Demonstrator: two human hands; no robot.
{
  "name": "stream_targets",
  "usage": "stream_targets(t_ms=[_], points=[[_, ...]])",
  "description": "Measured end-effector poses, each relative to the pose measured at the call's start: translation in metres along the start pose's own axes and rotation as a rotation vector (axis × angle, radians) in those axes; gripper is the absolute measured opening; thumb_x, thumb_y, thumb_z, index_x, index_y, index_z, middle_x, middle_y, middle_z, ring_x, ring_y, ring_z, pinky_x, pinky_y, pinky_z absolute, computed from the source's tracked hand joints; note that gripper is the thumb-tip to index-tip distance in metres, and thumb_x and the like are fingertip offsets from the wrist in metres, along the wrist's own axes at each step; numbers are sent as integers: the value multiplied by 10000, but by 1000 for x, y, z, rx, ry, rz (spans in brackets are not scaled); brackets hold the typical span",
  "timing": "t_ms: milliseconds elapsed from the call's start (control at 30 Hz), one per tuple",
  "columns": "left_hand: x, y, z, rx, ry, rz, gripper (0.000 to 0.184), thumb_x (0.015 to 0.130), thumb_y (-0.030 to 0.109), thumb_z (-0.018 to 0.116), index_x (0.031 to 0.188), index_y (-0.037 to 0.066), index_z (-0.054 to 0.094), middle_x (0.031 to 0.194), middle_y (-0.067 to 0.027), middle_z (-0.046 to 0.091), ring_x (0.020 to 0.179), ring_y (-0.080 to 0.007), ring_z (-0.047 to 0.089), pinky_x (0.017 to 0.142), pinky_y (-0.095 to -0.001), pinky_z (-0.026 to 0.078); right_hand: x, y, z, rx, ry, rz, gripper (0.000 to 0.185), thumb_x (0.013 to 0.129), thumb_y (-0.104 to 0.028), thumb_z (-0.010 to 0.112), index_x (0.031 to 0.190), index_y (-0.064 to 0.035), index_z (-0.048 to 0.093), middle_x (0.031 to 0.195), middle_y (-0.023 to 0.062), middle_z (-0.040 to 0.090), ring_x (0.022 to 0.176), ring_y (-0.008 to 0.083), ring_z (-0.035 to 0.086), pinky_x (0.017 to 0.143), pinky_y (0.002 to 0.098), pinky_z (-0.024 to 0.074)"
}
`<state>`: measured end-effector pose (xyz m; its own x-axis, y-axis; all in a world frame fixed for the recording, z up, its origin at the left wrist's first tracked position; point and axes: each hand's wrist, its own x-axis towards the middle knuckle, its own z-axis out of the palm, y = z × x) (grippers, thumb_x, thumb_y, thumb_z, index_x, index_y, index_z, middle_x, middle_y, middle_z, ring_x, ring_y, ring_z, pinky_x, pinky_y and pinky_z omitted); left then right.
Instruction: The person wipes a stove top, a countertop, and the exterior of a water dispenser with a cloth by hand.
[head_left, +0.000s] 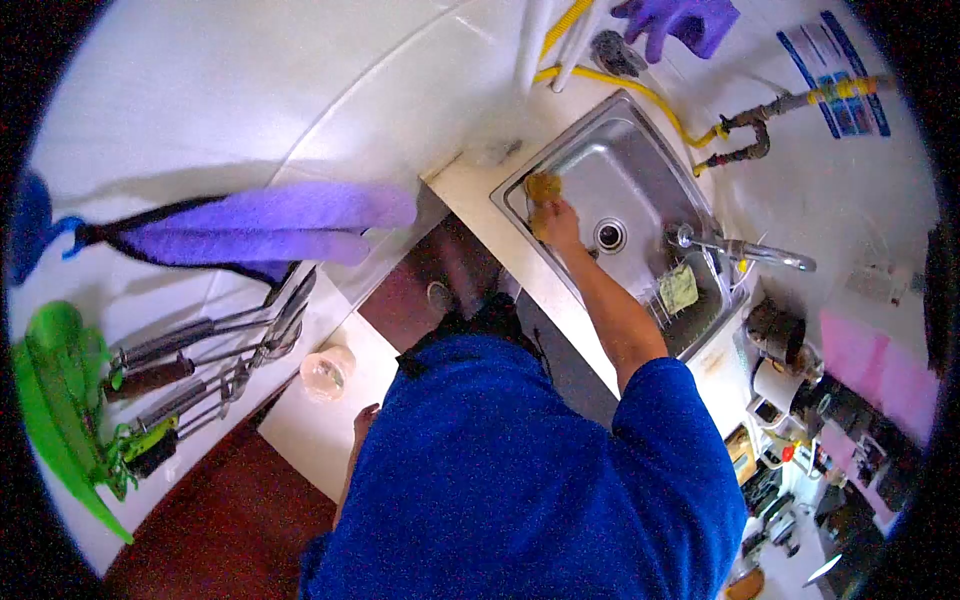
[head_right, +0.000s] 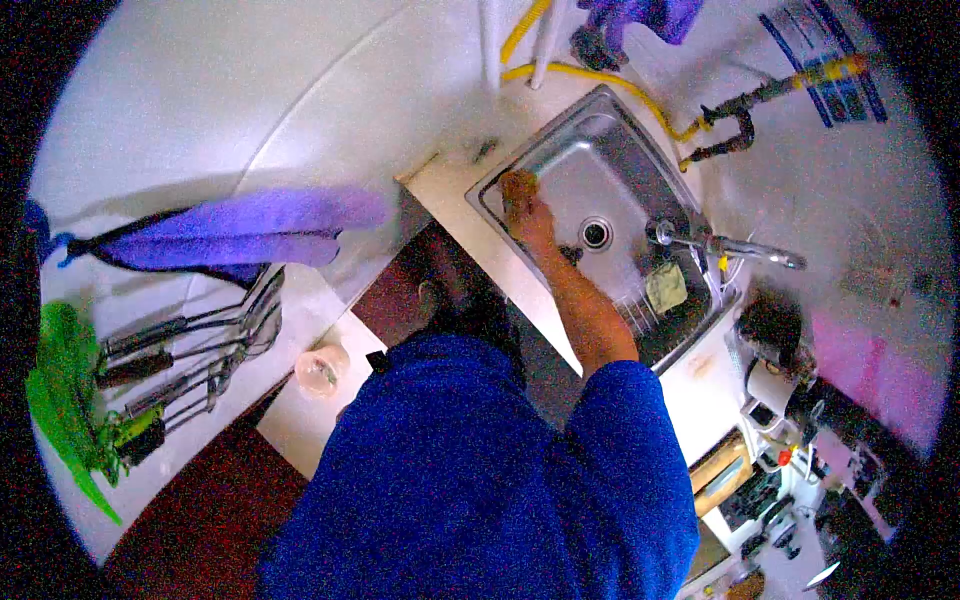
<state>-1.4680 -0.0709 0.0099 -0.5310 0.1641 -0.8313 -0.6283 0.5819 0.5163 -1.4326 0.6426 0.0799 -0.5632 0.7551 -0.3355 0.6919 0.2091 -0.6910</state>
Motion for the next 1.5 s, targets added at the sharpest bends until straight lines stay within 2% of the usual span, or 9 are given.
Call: stream_targets(t_ms=[133, 233, 533, 633, 733, 867, 1033, 1333, 1500], points=[[4, 28, 1, -143, -114, 7, 370, 955, 52, 592, 1305, -40, 514, 967, -138, 710, 812, -163, 664, 724, -293, 558, 8, 31, 60, 91, 131, -249, 456, 990, -197, 484, 1387, 21, 435, 1180, 327, 598, 1091, 472, 594, 923, 489, 481], [-3, 90, 19, 218, -81, -49, 425, 952, 92, 623, 1338, -16, 481, 1010, -116, 691, 826, -197, 671, 727, -315, 561, 30, -4, 51, 62, 17, 30, 567, 928, -212, 553, 1414, 25, 384, 1150, 326, 591, 1034, 468, 604, 895, 543, 483], [-61, 163, 58, -168, -17, -108, 386, 985, 170, 604, 1339, 43, 516, 1162, -121, 651, 928, -236, 676, 751, -361, 580, 195, 38, 24, 331, 719, 265, 272, 951, -161, 478, 1137, 24, 549, 1052, 282, 628, 976, 426, 631, 856, 508, 484], [-64, 96, 26, 285, -21, -16, 372, 974, 122, 598, 1324, 10, 537, 1143, -120, 673, 958, -229, 667, 810, -342, 566, 203, -6, -56, 1572, 746, 285, 319, 978, -245, 424, 1139, -19, 582, 1108, 157, 603, 1025, 309, 581, 976, 464, 425], [-82, 68, 25, 11, -37, -96, 408, 949, 126, 634, 1329, 8, 541, 1074, -126, 697, 967, -258, 667, 882, -363, 547, 252, 40, -74, 1064, 655, 467, 270, 911, -166, 516, 1130, -17, 567, 1086, 152, 595, 959, 315, 590, 910, 500, 457], [-79, 65, 28, 130, -42, -104, 395, 958, 130, 621, 1326, 10, 539, 1107, -134, 685, 961, -256, 669, 874, -361, 550, 210, 32, 2, 56, 956, -34, 509, 858, -46, 578, 1319, 125, 445, 1377, 313, 437, 1278, 491, 430, 1077, 528, 373], [-43, 116, 25, 61, -71, -96, 380, 970, 135, 605, 1323, 13, 537, 1148, -145, 669, 953, -254, 672, 863, -359, 554, 147, 9, 8, -11, 523, -164, 673, 836, 11, 548, 1462, 78, 308, 1544, 262, 237, 1443, 477, 191, 1212, 510, 173], [-33, 328, 158, 172, -175, 130, 395, 975, 149, 610, 1341, 31, 517, 1216, -123, 616, 1021, -218, 650, 851, -342, 553, 259, 49, -117, -658, 465, -227, 399, 881, -119, 517, 1268, -69, 604, 1372, 92, 527, 1357, 293, 415, 1158, 474, 301], [-26, 306, 148, 202, -175, 92, 348, 947, 69, 582, 1288, 1, 562, 1205, -120, 626, 1032, -211, 637, 871, -318, 543, 267, 66, -95, -435, 895, -140, 423, 911, -153, 475, 1316, -97, 582, 1398, 119, 522, 1360, 305, 420, 1157, 508, 286]])
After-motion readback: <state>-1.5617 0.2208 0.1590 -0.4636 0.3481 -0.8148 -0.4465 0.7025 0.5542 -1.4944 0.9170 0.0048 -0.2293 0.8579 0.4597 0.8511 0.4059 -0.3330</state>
